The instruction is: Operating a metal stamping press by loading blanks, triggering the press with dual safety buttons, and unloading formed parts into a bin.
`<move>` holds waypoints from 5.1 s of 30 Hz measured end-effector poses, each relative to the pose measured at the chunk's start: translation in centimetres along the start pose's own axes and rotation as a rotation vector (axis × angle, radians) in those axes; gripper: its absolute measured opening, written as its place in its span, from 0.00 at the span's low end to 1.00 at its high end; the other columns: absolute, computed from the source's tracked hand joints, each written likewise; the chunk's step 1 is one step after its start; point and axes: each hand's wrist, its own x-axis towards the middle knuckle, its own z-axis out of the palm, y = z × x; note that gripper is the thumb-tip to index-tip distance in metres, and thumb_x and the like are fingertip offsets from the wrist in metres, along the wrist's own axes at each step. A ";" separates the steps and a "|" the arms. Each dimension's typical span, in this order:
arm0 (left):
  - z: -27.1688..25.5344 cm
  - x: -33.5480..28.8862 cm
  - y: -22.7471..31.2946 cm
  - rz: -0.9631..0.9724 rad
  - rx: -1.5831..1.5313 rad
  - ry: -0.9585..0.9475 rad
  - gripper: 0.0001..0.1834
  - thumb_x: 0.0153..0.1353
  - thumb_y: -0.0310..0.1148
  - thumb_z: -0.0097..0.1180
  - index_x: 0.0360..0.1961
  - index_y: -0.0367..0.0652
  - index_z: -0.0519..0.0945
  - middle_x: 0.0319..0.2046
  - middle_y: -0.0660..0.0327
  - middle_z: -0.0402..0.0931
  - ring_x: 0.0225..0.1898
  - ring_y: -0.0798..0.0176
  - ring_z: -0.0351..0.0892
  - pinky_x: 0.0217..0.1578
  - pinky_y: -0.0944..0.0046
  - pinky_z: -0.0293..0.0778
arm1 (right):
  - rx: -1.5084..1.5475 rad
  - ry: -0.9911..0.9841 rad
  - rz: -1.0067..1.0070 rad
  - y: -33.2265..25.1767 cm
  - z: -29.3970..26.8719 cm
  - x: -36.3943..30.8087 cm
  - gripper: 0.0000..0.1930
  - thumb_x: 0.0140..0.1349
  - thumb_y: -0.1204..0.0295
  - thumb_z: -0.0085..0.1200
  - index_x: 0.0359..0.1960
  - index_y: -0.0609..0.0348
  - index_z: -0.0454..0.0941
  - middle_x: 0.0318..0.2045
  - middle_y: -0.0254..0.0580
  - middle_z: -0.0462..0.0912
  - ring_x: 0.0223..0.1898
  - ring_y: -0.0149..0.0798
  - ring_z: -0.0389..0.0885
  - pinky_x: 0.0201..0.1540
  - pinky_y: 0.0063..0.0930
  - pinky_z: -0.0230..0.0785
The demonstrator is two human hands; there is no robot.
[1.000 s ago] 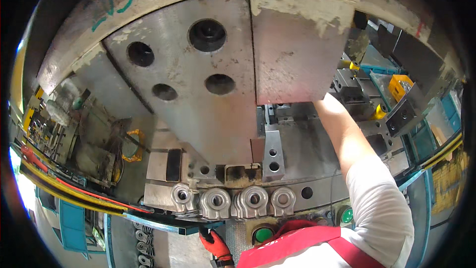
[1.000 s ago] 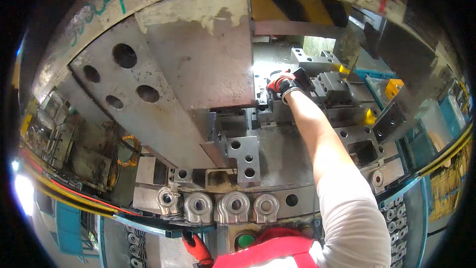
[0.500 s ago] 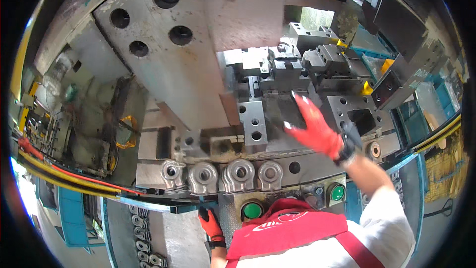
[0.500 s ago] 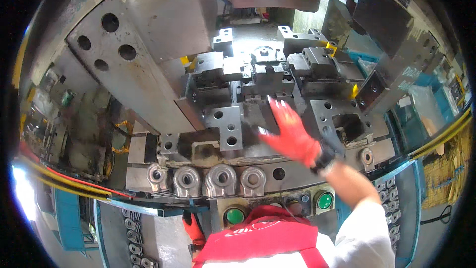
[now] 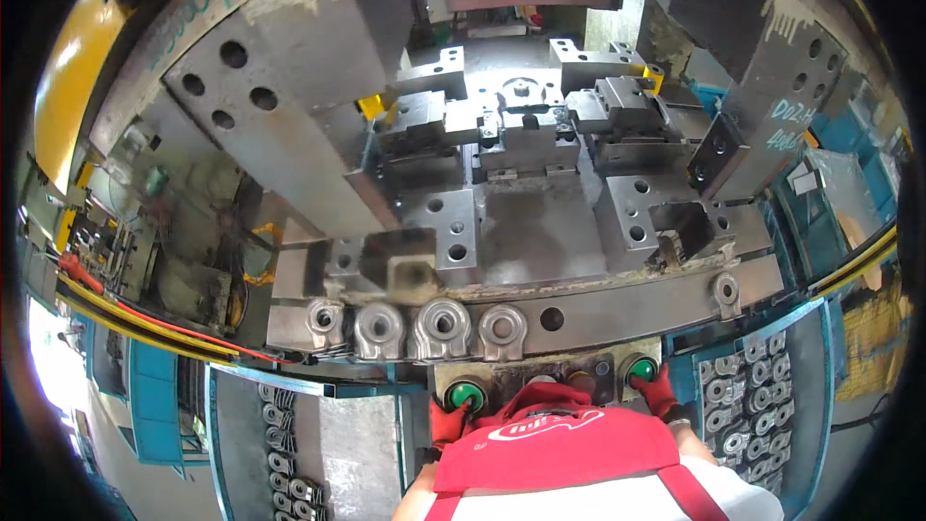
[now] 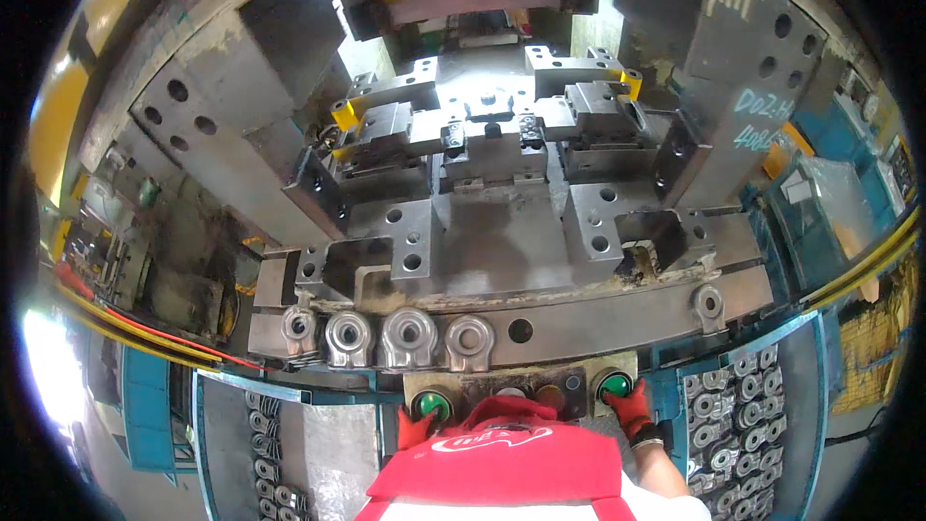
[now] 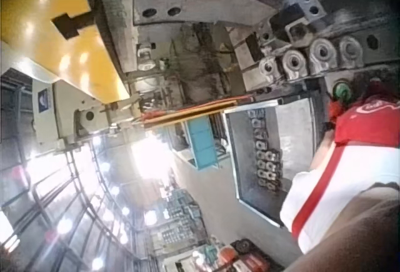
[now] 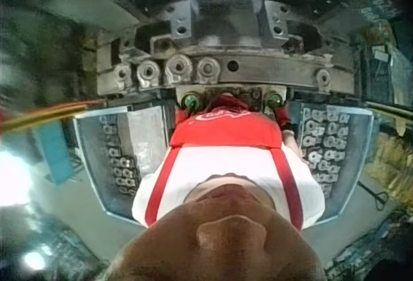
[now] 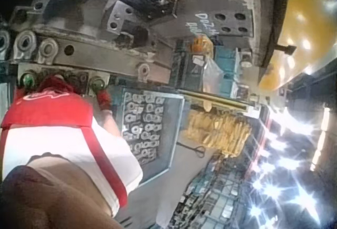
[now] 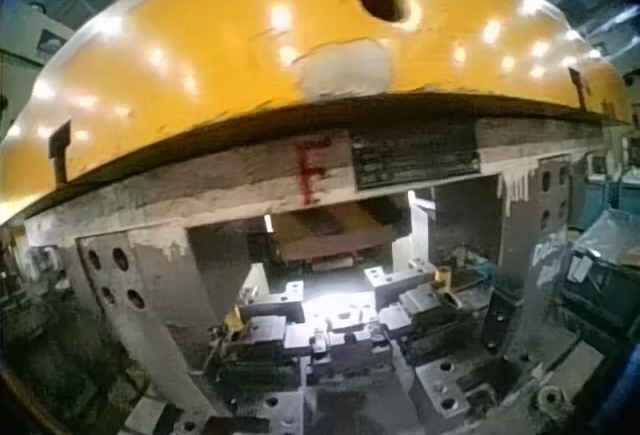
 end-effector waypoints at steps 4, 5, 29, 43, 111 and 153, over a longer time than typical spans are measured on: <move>-0.6 -0.5 -0.3 0.087 -0.037 0.082 0.51 0.37 0.45 0.69 0.58 0.33 0.55 0.50 0.41 0.66 0.51 0.46 0.68 0.48 0.55 0.66 | -0.062 0.043 -0.049 -3.4 0.3 -1.6 0.54 0.37 0.61 0.67 0.61 0.72 0.43 0.55 0.60 0.63 0.57 0.48 0.62 0.58 0.33 0.56; -0.4 -0.5 -0.6 0.090 0.000 0.162 0.49 0.37 0.42 0.69 0.57 0.33 0.57 0.48 0.43 0.68 0.49 0.47 0.70 0.46 0.56 0.68 | -0.116 0.043 -0.041 -3.2 0.1 -1.6 0.54 0.37 0.61 0.67 0.61 0.72 0.43 0.55 0.60 0.63 0.58 0.48 0.62 0.58 0.33 0.56; -0.5 0.1 -1.5 0.034 -0.080 0.066 0.50 0.39 0.44 0.68 0.59 0.35 0.54 0.55 0.42 0.61 0.57 0.47 0.61 0.54 0.57 0.60 | -0.238 0.076 0.019 -4.7 -0.1 -2.1 0.53 0.35 0.56 0.68 0.60 0.70 0.49 0.55 0.61 0.62 0.57 0.53 0.62 0.58 0.36 0.56; -4.2 -8.8 27.5 0.468 0.612 -0.231 0.27 0.50 0.54 0.54 0.40 0.39 0.76 0.31 0.45 0.77 0.36 0.46 0.76 0.36 0.54 0.72 | -0.285 0.080 -0.051 -1.7 0.1 -0.1 0.52 0.35 0.58 0.68 0.59 0.71 0.50 0.50 0.62 0.68 0.53 0.52 0.68 0.53 0.36 0.62; 1.8 -7.1 24.6 0.713 0.327 0.120 0.37 0.50 0.41 0.57 0.58 0.34 0.59 0.52 0.43 0.65 0.52 0.48 0.68 0.48 0.57 0.67 | 0.220 -0.551 -0.614 -28.2 -7.0 -7.7 0.46 0.41 0.78 0.59 0.64 0.59 0.46 0.58 0.41 0.60 0.56 0.33 0.60 0.56 0.24 0.56; -10.2 -1.0 8.6 -0.041 -0.694 0.303 0.24 0.58 0.29 0.50 0.57 0.37 0.63 0.51 0.57 0.67 0.50 0.63 0.67 0.47 0.67 0.67 | -0.292 -0.177 -1.380 -38.6 7.7 -5.2 0.37 0.50 0.63 0.58 0.59 0.66 0.55 0.51 0.58 0.68 0.54 0.56 0.64 0.58 0.41 0.54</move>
